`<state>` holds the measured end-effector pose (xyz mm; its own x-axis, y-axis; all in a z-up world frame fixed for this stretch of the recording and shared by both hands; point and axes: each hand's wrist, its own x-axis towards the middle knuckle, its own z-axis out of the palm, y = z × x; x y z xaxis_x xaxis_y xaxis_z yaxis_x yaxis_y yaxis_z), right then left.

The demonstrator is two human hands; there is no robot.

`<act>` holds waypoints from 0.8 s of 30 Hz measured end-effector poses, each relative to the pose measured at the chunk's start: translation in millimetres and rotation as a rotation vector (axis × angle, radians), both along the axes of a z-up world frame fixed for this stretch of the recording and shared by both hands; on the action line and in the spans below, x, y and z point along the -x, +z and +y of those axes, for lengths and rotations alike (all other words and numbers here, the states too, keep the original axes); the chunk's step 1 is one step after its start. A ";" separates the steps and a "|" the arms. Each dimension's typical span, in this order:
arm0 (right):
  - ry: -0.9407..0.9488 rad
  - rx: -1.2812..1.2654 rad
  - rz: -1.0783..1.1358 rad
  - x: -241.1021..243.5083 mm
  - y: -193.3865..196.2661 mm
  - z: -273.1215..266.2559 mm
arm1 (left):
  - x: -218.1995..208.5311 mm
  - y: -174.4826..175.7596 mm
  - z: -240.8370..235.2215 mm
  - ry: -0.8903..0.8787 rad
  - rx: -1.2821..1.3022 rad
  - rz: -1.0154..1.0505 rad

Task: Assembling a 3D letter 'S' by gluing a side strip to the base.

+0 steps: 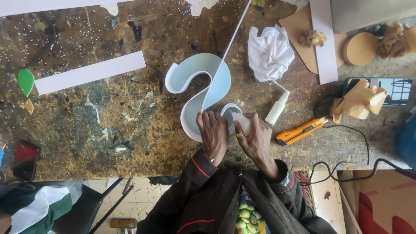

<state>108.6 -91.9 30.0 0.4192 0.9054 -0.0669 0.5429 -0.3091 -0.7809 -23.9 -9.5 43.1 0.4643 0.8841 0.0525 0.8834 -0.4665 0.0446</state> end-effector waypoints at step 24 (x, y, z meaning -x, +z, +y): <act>-0.238 -0.025 0.123 -35.7 3.6 45.2 | 2.1 -5.1 -4.2 0.002 -0.028 0.000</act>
<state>144.3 -46.7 33.5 0.6107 0.7843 -0.1092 0.3577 -0.3963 -0.8456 -26.0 -13.8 38.0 0.4627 0.8832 0.0773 0.8842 -0.4660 0.0318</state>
